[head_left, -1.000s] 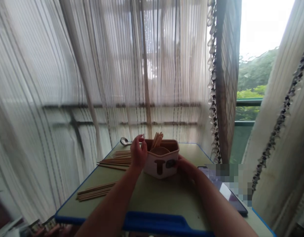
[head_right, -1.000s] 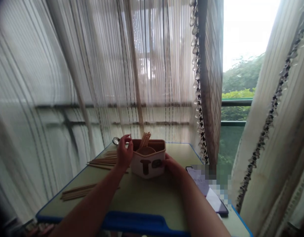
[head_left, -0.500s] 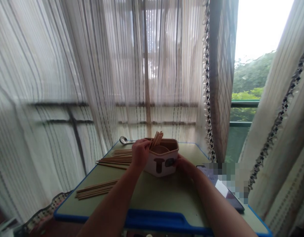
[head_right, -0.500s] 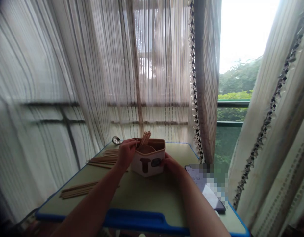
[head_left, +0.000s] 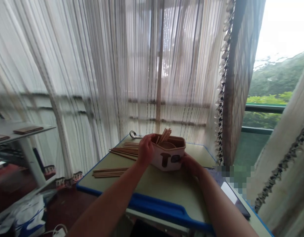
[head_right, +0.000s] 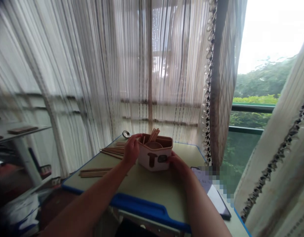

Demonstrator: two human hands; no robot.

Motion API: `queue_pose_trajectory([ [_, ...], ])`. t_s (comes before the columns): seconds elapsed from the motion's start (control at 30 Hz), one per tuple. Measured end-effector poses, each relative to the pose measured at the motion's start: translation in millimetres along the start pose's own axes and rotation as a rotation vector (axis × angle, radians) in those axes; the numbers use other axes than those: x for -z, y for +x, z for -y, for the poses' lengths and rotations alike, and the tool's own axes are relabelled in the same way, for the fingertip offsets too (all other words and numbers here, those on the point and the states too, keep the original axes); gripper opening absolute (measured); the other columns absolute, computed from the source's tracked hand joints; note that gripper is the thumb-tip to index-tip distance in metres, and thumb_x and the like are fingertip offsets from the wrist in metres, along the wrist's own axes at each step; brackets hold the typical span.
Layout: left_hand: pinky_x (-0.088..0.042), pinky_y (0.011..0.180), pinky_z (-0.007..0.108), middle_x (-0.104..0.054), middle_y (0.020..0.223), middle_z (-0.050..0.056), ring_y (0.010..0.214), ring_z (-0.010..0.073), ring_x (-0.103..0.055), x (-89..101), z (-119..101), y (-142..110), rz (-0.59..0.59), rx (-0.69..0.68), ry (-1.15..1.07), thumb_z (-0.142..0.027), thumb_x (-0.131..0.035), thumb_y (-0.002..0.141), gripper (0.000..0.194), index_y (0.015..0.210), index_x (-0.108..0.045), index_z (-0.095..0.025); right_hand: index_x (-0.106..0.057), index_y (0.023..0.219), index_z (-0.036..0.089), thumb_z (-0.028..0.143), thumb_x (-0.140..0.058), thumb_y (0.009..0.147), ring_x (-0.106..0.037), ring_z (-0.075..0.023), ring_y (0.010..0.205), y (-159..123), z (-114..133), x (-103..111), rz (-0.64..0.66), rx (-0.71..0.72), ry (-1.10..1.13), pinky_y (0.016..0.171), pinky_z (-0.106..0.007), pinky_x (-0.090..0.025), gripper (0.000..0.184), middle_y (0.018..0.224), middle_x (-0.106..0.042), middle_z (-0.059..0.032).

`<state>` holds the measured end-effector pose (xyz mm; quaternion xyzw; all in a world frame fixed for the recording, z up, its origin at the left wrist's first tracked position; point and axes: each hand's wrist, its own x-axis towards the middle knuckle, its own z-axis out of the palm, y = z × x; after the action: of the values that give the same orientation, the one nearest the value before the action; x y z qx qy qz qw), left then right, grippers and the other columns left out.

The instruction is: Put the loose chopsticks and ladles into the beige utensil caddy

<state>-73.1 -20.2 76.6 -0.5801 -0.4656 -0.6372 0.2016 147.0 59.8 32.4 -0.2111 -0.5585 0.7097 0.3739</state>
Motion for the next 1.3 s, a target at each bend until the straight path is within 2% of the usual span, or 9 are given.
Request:
queue_pose_trajectory([
  [0.1, -0.048, 0.089, 0.034, -0.068, 0.097, 0.006, 0.095, 0.0183, -0.061, 24.5, -2, -12, 0.108, -0.012, 0.126, -0.003, -0.041, 0.081, 0.032, 0.099, -0.063, -0.018, -0.061, 0.102, 0.022, 0.005, -0.052, 0.051, -0.064, -0.0253, 0.095, 1, -1, 1, -0.001, 0.003, -0.008, 0.082, -0.038, -0.049, 0.054, 0.093, -0.072, -0.0014],
  [0.2, -0.045, 0.092, 0.037, -0.068, 0.098, 0.007, 0.096, 0.0209, -0.06, 53.3, -1, -28, 0.278, -0.007, 0.333, -0.007, -0.047, 0.082, 0.027, 0.1, -0.064, -0.018, -0.06, 0.1, 0.022, 0.005, -0.054, 0.052, -0.065, -0.0257, 0.091, 2, -3, 2, -0.017, -0.007, -0.037, 0.08, -0.039, -0.05, 0.051, 0.093, -0.072, -0.0019],
  [0.33, -0.042, 0.094, 0.039, -0.067, 0.101, 0.008, 0.101, 0.0232, -0.058, 84.4, 7, -47, 0.521, 0.101, 0.594, -0.009, -0.053, 0.077, 0.031, 0.103, -0.066, -0.019, -0.059, 0.101, 0.022, 0.006, -0.056, 0.054, -0.066, -0.027, 0.09, 1, -5, 3, -0.027, -0.018, -0.058, 0.079, -0.04, -0.051, 0.05, 0.096, -0.072, -0.0031],
  [0.43, -0.04, 0.096, 0.037, -0.067, 0.106, 0.008, 0.106, 0.0227, -0.057, 97.0, 12, -58, 0.604, 0.21, 0.651, -0.008, -0.055, 0.075, 0.035, 0.106, -0.066, -0.021, -0.058, 0.105, 0.023, 0.008, -0.058, 0.054, -0.065, -0.0286, 0.095, 0, -4, 3, -0.035, -0.028, -0.072, 0.081, -0.042, -0.051, 0.053, 0.098, -0.072, -0.0034],
  [0.6, -0.043, 0.091, 0.038, -0.068, 0.099, 0.01, 0.101, 0.0239, -0.06, 99.3, 10, -66, 0.73, 0.323, 0.711, -0.015, -0.053, 0.081, 0.021, 0.094, -0.069, -0.02, -0.061, 0.103, 0.025, 0.011, -0.062, 0.055, -0.066, -0.0293, 0.097, -2, -3, 2, -0.082, -0.044, -0.121, 0.084, -0.042, -0.052, 0.05, 0.099, -0.072, -0.0051],
  [0.8, -0.046, 0.086, 0.038, -0.068, 0.098, 0.01, 0.096, 0.0231, -0.061, 98.1, 6, -65, 0.807, 0.29, 0.779, -0.021, -0.049, 0.086, 0.02, 0.092, -0.068, -0.018, -0.062, 0.104, 0.024, 0.015, -0.066, 0.055, -0.065, -0.0322, 0.099, 1, -7, 7, -0.109, -0.048, -0.162, 0.083, -0.044, -0.051, 0.05, 0.105, -0.071, -0.008],
  [1.03, -0.045, 0.089, 0.038, -0.066, 0.104, 0.01, 0.101, 0.0229, -0.059, 98.1, 6, -65, 0.804, 0.378, 0.793, -0.023, -0.049, 0.087, 0.02, 0.097, -0.065, -0.018, -0.065, 0.105, 0.03, 0.015, -0.07, 0.054, -0.065, -0.0321, 0.1, -1, -7, 8, -0.171, -0.09, -0.148, 0.085, -0.044, -0.052, 0.053, 0.11, -0.069, -0.009],
  [1.3, -0.041, 0.091, 0.04, -0.065, 0.105, 0.011, 0.102, 0.0236, -0.058, 100.1, 4, -65, 0.783, 0.372, 0.791, -0.023, -0.049, 0.089, 0.02, 0.101, -0.064, -0.017, -0.065, 0.105, 0.028, 0.014, -0.068, 0.052, -0.062, -0.0325, 0.105, -4, -3, -1, -0.193, -0.06, -0.185, 0.088, -0.044, -0.051, 0.055, 0.119, -0.065, -0.0102],
])
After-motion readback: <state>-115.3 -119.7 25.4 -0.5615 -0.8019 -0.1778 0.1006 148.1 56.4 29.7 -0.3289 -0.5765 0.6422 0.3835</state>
